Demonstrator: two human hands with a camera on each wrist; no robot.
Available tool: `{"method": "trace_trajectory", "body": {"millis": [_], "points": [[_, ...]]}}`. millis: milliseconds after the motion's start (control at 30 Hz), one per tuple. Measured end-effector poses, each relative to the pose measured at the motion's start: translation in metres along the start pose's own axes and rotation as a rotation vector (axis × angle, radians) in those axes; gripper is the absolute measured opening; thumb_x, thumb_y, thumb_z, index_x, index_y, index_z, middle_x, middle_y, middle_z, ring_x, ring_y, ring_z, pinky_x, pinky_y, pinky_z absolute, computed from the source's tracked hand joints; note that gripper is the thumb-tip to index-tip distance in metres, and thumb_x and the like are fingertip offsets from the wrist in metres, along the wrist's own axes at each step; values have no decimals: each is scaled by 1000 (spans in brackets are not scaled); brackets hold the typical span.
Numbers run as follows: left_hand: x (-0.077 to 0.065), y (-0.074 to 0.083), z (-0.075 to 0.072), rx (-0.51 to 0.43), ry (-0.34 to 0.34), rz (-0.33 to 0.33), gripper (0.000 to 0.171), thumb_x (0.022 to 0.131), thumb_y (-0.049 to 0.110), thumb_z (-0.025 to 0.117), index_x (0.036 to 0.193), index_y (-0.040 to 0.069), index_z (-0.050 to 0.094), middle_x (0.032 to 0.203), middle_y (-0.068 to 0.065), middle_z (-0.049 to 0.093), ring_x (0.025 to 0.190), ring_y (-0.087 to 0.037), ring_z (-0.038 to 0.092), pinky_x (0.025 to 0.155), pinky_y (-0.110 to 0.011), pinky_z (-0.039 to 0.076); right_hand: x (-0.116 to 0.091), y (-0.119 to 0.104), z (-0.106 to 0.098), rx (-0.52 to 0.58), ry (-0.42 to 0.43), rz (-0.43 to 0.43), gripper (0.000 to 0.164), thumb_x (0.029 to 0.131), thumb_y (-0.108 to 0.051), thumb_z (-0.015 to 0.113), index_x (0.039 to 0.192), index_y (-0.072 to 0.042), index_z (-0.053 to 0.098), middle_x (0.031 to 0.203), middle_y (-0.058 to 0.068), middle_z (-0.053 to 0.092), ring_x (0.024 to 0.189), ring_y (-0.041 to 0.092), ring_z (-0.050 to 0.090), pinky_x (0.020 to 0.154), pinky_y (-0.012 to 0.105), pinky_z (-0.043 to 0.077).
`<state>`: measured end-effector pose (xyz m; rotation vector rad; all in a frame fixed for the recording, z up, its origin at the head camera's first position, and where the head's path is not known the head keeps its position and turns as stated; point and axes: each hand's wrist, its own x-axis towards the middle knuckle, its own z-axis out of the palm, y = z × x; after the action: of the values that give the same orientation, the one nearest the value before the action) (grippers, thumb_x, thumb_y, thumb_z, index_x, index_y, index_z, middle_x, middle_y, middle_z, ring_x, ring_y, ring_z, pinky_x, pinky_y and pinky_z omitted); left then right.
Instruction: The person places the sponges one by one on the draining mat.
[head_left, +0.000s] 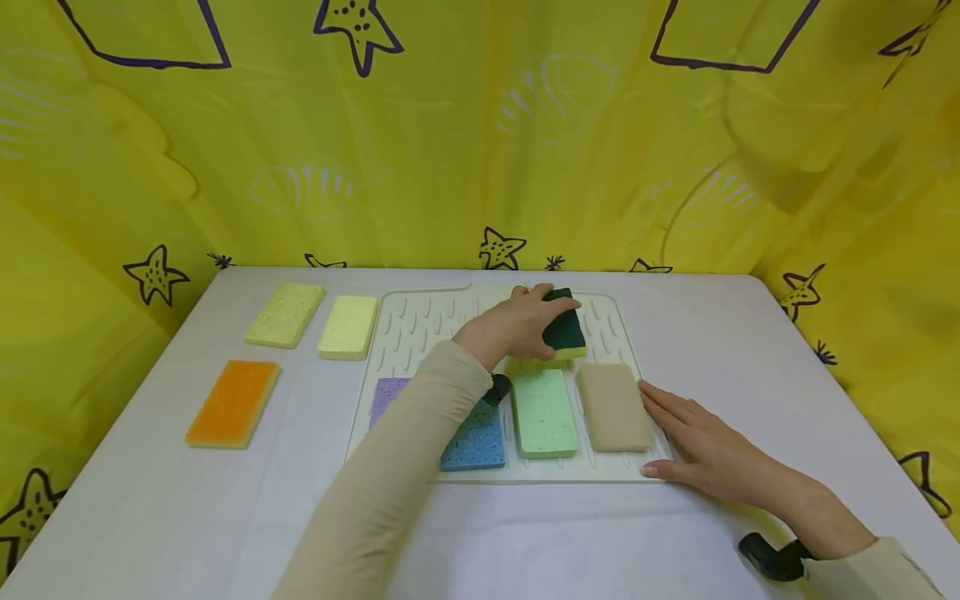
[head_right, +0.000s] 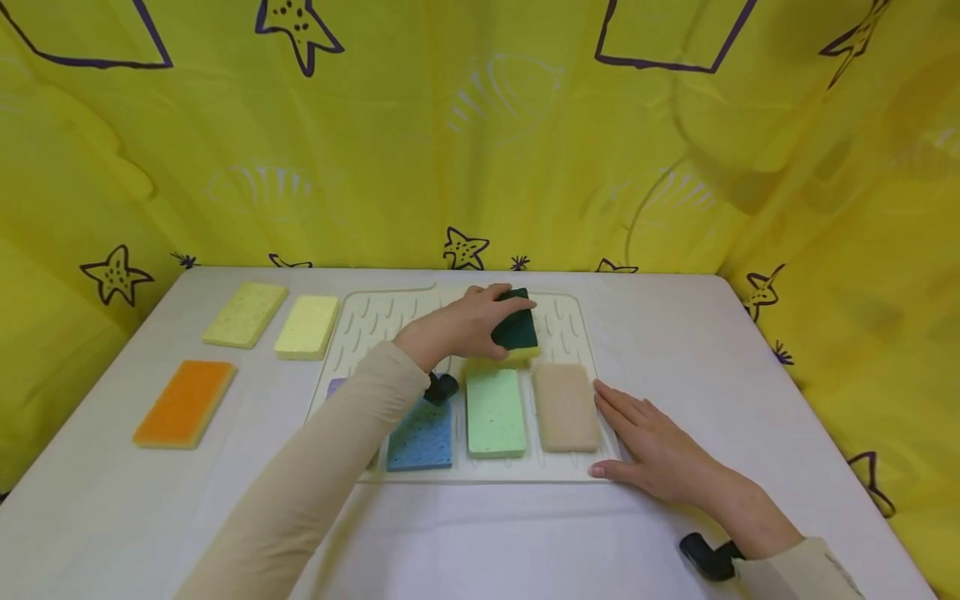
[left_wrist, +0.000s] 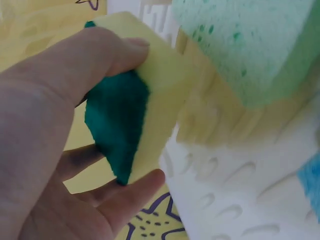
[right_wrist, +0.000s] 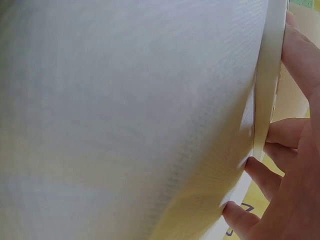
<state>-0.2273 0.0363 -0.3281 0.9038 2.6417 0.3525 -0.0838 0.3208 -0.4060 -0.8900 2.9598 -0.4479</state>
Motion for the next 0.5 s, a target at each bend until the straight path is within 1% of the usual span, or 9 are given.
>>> {"method": "trace_trajectory", "body": {"millis": [67, 233, 333, 400, 500], "points": [[3, 3, 2, -2, 10, -1, 76, 92, 31, 69, 156, 36, 28, 164, -11, 17, 145, -35, 29, 104, -43, 49, 0, 0, 0, -2, 0, -1, 93, 84, -49, 73, 154, -3, 32, 163, 9, 29, 137, 40, 41, 108, 0, -8], [12, 11, 7, 22, 49, 2, 76, 92, 36, 70, 156, 32, 28, 157, -14, 28, 137, -30, 40, 106, -42, 48, 1, 0, 0, -8, 6, -12, 92, 85, -48, 73, 153, -1, 34, 162, 10, 29, 136, 40, 41, 109, 0, -7], [17, 16, 7, 50, 61, 5, 75, 92, 38, 70, 155, 30, 31, 156, -14, 32, 137, -28, 41, 108, -41, 46, 1, 0, 0, -9, 9, -17, 92, 84, -48, 74, 153, -1, 34, 162, 11, 30, 136, 39, 41, 108, 0, -7], [20, 19, 8, 72, 65, 5, 74, 92, 39, 69, 154, 29, 31, 157, -14, 33, 138, -28, 41, 110, -40, 45, 1, 0, 0, -13, 12, -19, 92, 84, -48, 74, 153, -1, 34, 161, 11, 31, 138, 36, 40, 109, 0, -7], [25, 24, 9, 93, 65, -3, 74, 92, 40, 69, 154, 29, 31, 158, -13, 32, 141, -28, 38, 112, -40, 43, 1, 0, 1, -20, 18, -21, 92, 84, -48, 74, 152, -1, 35, 161, 11, 31, 142, 27, 37, 109, 0, -7]]}}
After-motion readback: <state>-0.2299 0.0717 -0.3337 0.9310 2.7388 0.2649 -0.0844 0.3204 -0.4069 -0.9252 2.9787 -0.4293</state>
